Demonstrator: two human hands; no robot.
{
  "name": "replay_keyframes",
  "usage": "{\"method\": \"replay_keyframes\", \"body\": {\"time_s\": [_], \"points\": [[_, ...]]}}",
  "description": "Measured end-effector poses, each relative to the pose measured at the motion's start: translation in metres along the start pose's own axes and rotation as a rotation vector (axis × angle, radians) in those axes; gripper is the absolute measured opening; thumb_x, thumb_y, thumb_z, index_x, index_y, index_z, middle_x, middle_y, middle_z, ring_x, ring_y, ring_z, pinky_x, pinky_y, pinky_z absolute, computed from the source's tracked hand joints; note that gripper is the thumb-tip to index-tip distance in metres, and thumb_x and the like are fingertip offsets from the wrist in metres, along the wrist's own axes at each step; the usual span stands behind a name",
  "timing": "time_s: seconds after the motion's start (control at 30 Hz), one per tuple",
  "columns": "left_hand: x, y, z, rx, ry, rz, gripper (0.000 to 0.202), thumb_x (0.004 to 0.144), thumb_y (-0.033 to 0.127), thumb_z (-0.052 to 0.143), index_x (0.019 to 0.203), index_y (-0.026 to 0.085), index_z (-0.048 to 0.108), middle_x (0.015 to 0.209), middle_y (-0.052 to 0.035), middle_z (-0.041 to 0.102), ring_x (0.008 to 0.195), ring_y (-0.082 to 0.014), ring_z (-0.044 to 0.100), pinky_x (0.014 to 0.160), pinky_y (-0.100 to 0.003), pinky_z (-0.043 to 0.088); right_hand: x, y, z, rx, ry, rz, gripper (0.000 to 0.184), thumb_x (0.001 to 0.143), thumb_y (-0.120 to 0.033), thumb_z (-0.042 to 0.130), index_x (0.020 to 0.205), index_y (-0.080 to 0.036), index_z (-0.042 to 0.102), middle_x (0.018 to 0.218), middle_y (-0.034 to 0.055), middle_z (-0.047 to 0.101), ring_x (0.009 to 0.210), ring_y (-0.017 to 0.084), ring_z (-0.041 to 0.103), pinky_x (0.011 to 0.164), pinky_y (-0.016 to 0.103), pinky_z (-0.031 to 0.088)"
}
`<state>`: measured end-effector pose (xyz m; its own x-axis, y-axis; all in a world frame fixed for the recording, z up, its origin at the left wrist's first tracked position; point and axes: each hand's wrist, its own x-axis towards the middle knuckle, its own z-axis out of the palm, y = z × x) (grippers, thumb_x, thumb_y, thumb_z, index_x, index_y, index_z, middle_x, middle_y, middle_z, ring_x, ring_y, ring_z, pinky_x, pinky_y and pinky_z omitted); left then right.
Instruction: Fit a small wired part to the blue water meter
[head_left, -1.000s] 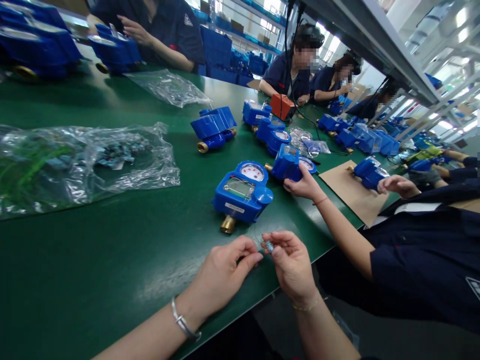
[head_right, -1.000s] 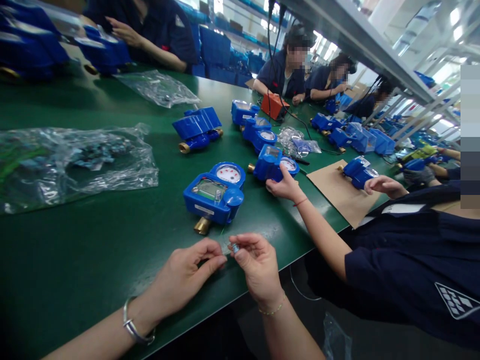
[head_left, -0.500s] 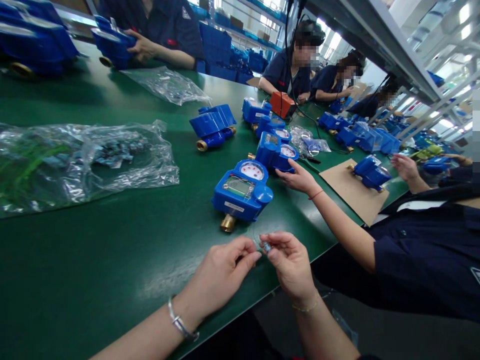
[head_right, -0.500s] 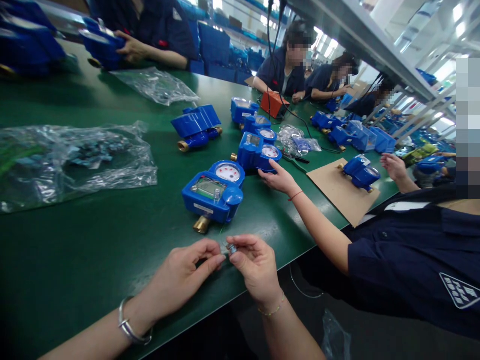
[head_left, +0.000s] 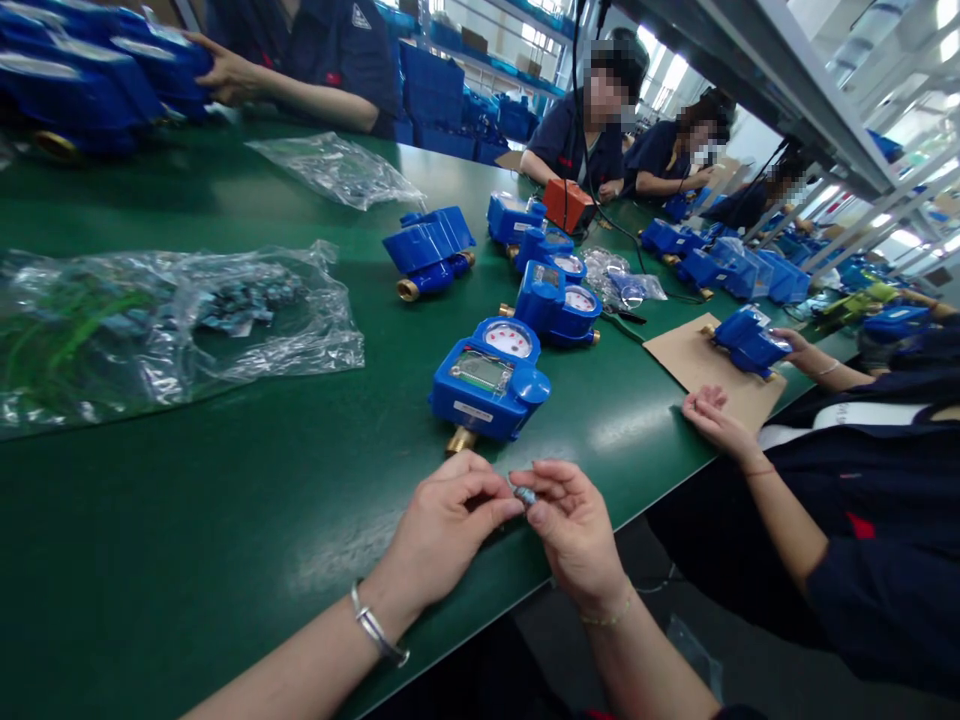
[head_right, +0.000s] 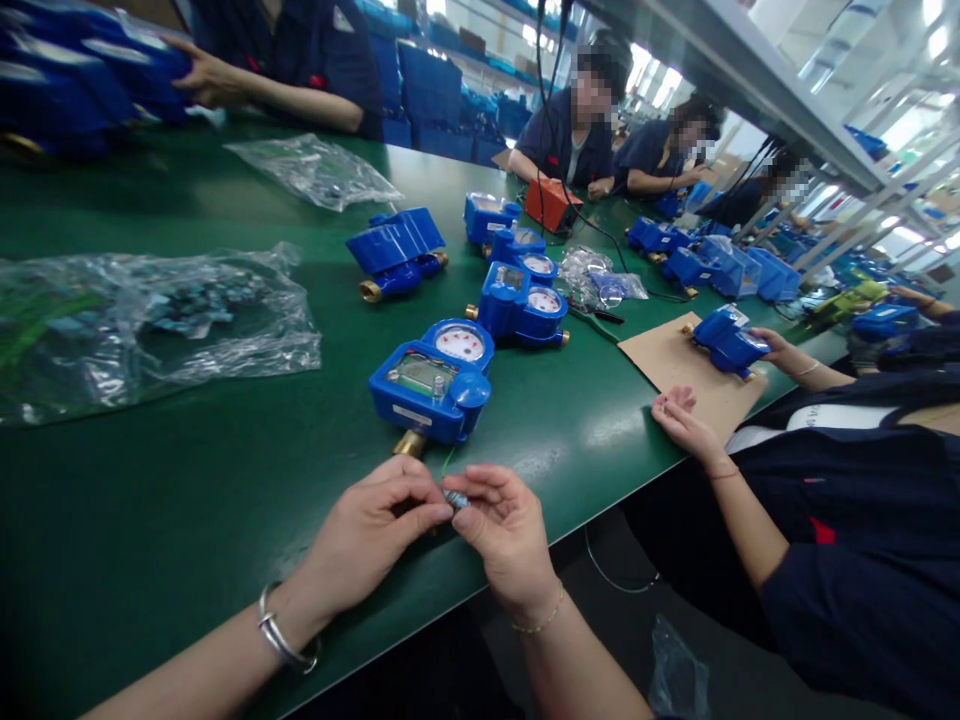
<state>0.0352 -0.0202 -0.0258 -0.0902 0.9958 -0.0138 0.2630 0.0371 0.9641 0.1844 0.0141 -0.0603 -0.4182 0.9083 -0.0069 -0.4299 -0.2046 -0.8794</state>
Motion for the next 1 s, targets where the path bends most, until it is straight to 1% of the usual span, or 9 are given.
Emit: {"method": "replay_keyframes", "body": {"time_s": [0.13,0.2,0.27,0.37,0.43,0.57,0.7,0.87,1.0], "points": [[0.001,0.000,0.003,-0.382,-0.061,-0.238,0.022,0.070,0.025,0.067,0.084,0.017,0.052,0.062,0.0047,0.057,0.054,-0.0106,0.056,0.054,-0.023,0.046,-0.001,-0.004,0.000,-0.022,-0.036,0.024,0.047,0.068,-0.018,0.074,0.110,-0.022,0.055,0.100,0.0055,0.069,0.090,0.016,0.064,0.079,0.030,0.052],[0.002,0.001,0.003,-0.495,-0.099,-0.271,0.032,0.068,0.022,0.069,0.093,0.017,0.049,0.061,0.0062,0.057,0.055,-0.0098,0.056,0.055,-0.022,0.046,-0.001,-0.006,0.003,-0.051,-0.059,0.024,0.047,0.069,-0.018,0.073,0.112,-0.023,0.054,0.100,0.0053,0.068,0.091,0.017,0.064,0.078,0.030,0.053],[0.003,0.001,0.001,-0.543,-0.155,-0.278,0.032,0.069,0.022,0.069,0.096,0.015,0.052,0.068,0.0034,0.060,0.058,-0.0090,0.055,0.058,-0.022,0.046,-0.001,-0.008,0.006,-0.101,-0.091,0.000,0.048,0.071,-0.020,0.070,0.115,-0.025,0.051,0.103,0.0050,0.067,0.091,0.017,0.063,0.077,0.031,0.053],[0.004,0.001,-0.003,-0.515,-0.188,-0.309,0.023,0.070,0.026,0.067,0.087,0.012,0.060,0.072,-0.0004,0.062,0.060,-0.0095,0.054,0.060,-0.023,0.044,-0.001,-0.007,0.008,-0.287,-0.057,-0.150,0.052,0.071,-0.022,0.071,0.118,-0.028,0.049,0.114,0.0057,0.058,0.083,0.015,0.061,0.072,0.032,0.054],[0.004,0.001,-0.005,-0.471,-0.161,-0.320,0.021,0.071,0.029,0.067,0.082,0.013,0.062,0.069,-0.0004,0.062,0.061,-0.0109,0.054,0.060,-0.023,0.044,-0.002,-0.005,0.007,-0.484,0.008,-0.296,0.052,0.069,-0.022,0.073,0.115,-0.028,0.050,0.112,0.0051,0.053,0.078,0.014,0.058,0.070,0.031,0.053],[0.004,0.002,-0.005,-0.474,-0.125,-0.288,0.021,0.072,0.031,0.067,0.082,0.013,0.063,0.068,-0.0003,0.061,0.060,-0.0105,0.052,0.060,-0.023,0.043,-0.007,0.000,0.002,-0.897,0.005,-0.479,0.034,0.079,-0.015,0.060,0.111,-0.025,0.054,0.095,0.0052,0.056,0.082,0.017,0.054,0.073,0.034,0.048],[0.002,0.003,-0.002,-0.504,-0.096,-0.297,0.020,0.072,0.027,0.068,0.083,0.012,0.061,0.065,0.0009,0.059,0.060,-0.0096,0.051,0.061,-0.022,0.042,-0.010,0.001,0.001,-1.201,-0.017,-0.693,0.040,0.081,-0.005,0.050,0.118,-0.021,0.049,0.094,0.0097,0.059,0.086,0.022,0.053,0.075,0.038,0.046],[0.000,0.001,0.000,-0.485,-0.097,-0.266,0.020,0.074,0.030,0.066,0.080,0.012,0.060,0.066,0.0016,0.057,0.060,-0.0094,0.049,0.061,-0.022,0.041,-0.008,0.005,0.000,-1.395,-0.031,-0.773,0.045,0.081,-0.008,0.052,0.124,-0.018,0.045,0.094,0.0117,0.060,0.086,0.024,0.053,0.074,0.039,0.044],[-0.001,-0.001,-0.001,-0.283,-0.081,-0.157,0.018,0.080,0.032,0.060,0.078,0.014,0.062,0.071,0.0013,0.054,0.064,-0.0106,0.049,0.063,-0.023,0.041,-0.009,0.005,-0.002,-1.437,-0.070,-0.775,0.031,0.080,-0.008,0.051,0.110,-0.016,0.051,0.087,0.0111,0.060,0.081,0.023,0.051,0.072,0.038,0.041]]}}
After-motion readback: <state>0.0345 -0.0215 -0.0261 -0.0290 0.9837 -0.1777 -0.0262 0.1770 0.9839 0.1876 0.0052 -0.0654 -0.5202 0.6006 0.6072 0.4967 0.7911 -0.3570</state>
